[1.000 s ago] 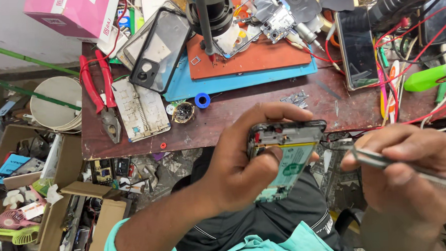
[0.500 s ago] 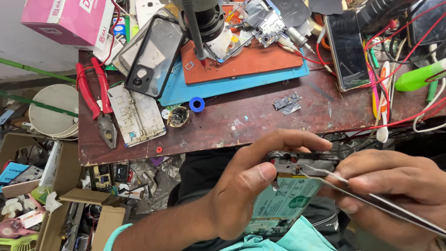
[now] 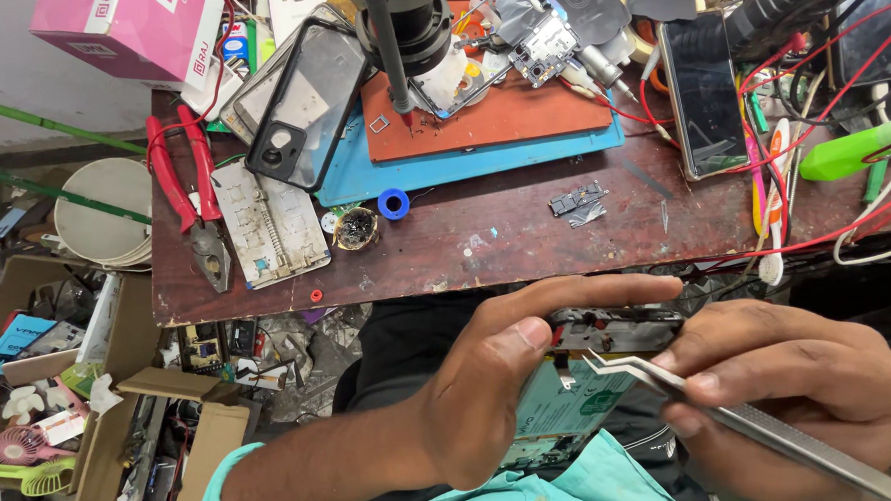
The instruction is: The person disassembles a smartphone, removes the battery and internal components, and cleans the back cover using tweezers and a cloth. The person then compares the back cover with another panel and continues cleaning the edges.
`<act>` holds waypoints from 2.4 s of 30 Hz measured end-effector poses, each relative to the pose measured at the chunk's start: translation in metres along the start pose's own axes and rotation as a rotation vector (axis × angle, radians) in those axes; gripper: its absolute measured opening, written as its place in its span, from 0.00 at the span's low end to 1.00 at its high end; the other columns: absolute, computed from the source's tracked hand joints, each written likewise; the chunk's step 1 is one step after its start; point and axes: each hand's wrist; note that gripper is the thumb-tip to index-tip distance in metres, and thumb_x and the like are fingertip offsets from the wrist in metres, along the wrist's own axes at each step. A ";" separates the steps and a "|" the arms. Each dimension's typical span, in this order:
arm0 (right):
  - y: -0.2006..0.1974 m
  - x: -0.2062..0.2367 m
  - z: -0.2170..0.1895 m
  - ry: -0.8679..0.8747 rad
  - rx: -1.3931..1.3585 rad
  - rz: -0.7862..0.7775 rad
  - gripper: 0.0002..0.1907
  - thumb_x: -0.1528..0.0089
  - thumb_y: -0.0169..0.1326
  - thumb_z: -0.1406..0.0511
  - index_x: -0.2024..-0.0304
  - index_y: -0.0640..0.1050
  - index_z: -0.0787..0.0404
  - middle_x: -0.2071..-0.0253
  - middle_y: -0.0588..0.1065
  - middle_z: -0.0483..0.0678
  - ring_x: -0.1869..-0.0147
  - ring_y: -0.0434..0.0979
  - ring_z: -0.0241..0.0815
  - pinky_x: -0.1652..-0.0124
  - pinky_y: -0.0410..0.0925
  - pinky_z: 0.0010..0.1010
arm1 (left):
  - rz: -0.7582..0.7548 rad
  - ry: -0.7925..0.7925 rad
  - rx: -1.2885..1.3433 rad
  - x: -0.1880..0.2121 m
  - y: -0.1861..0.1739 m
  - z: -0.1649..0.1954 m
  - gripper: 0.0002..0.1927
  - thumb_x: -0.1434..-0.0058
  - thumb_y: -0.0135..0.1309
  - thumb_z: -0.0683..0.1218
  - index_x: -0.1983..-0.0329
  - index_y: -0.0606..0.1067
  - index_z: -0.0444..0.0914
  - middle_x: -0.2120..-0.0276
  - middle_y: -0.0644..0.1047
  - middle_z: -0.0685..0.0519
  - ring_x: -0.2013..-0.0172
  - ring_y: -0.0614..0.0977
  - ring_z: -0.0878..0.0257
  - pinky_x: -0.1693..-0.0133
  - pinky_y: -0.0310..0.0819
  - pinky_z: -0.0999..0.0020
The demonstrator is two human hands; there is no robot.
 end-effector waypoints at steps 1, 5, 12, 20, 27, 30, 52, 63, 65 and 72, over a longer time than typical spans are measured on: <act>0.000 0.000 0.000 -0.002 -0.009 -0.001 0.16 0.51 0.68 0.74 0.61 0.80 0.61 0.61 0.82 0.54 0.60 0.87 0.41 0.58 0.78 0.30 | 0.005 0.020 -0.062 0.000 0.001 0.001 0.30 0.24 0.31 0.50 0.29 0.64 0.24 0.42 0.74 0.39 0.42 0.75 0.59 0.34 0.65 0.66; -0.001 0.002 -0.003 -0.007 0.069 -0.028 0.17 0.52 0.68 0.73 0.61 0.80 0.62 0.62 0.82 0.54 0.60 0.87 0.41 0.55 0.78 0.33 | 0.014 0.087 -0.379 -0.001 0.004 0.010 0.30 0.27 0.30 0.50 0.31 0.66 0.26 0.44 0.76 0.38 0.45 0.77 0.56 0.37 0.67 0.66; 0.002 0.004 -0.003 -0.025 0.125 -0.024 0.18 0.52 0.68 0.73 0.60 0.80 0.62 0.61 0.82 0.54 0.60 0.87 0.41 0.54 0.78 0.35 | 0.028 0.103 -0.426 -0.003 0.007 0.017 0.30 0.28 0.30 0.49 0.29 0.63 0.28 0.41 0.75 0.38 0.42 0.77 0.54 0.35 0.67 0.64; 0.001 -0.002 -0.008 -0.023 0.147 -0.054 0.17 0.50 0.67 0.73 0.59 0.79 0.63 0.60 0.81 0.55 0.59 0.86 0.42 0.55 0.78 0.35 | 0.035 0.055 -0.584 -0.003 0.006 0.018 0.31 0.29 0.31 0.47 0.26 0.64 0.31 0.57 0.76 0.43 0.60 0.74 0.58 0.52 0.69 0.64; -0.009 -0.004 -0.010 0.022 0.139 -0.137 0.17 0.48 0.66 0.74 0.56 0.79 0.62 0.60 0.81 0.53 0.58 0.83 0.42 0.59 0.79 0.30 | -0.024 0.062 -0.675 -0.001 0.002 0.018 0.29 0.29 0.32 0.46 0.26 0.61 0.31 0.60 0.74 0.45 0.61 0.74 0.57 0.52 0.69 0.64; -0.013 -0.008 -0.008 -0.027 0.113 -0.187 0.17 0.47 0.64 0.74 0.56 0.78 0.62 0.60 0.81 0.53 0.58 0.82 0.42 0.58 0.79 0.30 | -0.043 0.025 -0.708 -0.001 0.000 0.018 0.29 0.27 0.32 0.47 0.25 0.61 0.31 0.61 0.74 0.45 0.62 0.74 0.57 0.54 0.69 0.64; -0.022 0.003 0.013 0.379 -0.291 -0.120 0.13 0.51 0.60 0.82 0.66 0.82 0.68 0.62 0.81 0.63 0.58 0.88 0.50 0.56 0.81 0.36 | -0.152 -0.167 -0.646 -0.003 -0.008 0.017 0.28 0.25 0.33 0.48 0.25 0.65 0.34 0.45 0.79 0.39 0.44 0.81 0.50 0.38 0.72 0.60; -0.020 0.000 0.017 0.245 -0.371 -0.134 0.14 0.50 0.60 0.81 0.63 0.82 0.65 0.64 0.82 0.60 0.56 0.88 0.52 0.50 0.80 0.41 | -0.154 -0.159 -0.490 -0.003 -0.017 0.007 0.28 0.23 0.29 0.48 0.25 0.64 0.30 0.30 0.73 0.39 0.32 0.76 0.52 0.29 0.65 0.59; -0.019 0.003 0.018 0.219 -0.397 -0.106 0.14 0.48 0.59 0.80 0.62 0.82 0.65 0.65 0.82 0.59 0.56 0.87 0.53 0.50 0.80 0.43 | -0.152 -0.118 -0.377 -0.007 -0.017 0.005 0.26 0.21 0.28 0.49 0.27 0.63 0.30 0.33 0.73 0.39 0.33 0.74 0.53 0.27 0.63 0.61; -0.020 0.013 0.049 0.204 -0.669 0.180 0.04 0.36 0.59 0.72 0.61 0.82 0.69 0.64 0.80 0.60 0.57 0.83 0.56 0.50 0.77 0.47 | 0.010 -0.429 0.209 -0.021 -0.031 -0.008 0.34 0.28 0.26 0.53 0.22 0.61 0.35 0.56 0.78 0.40 0.59 0.82 0.48 0.51 0.79 0.54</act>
Point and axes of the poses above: each hand's wrist, its own x-axis away from the middle knuckle, its own y-axis out of the palm, z = x × y
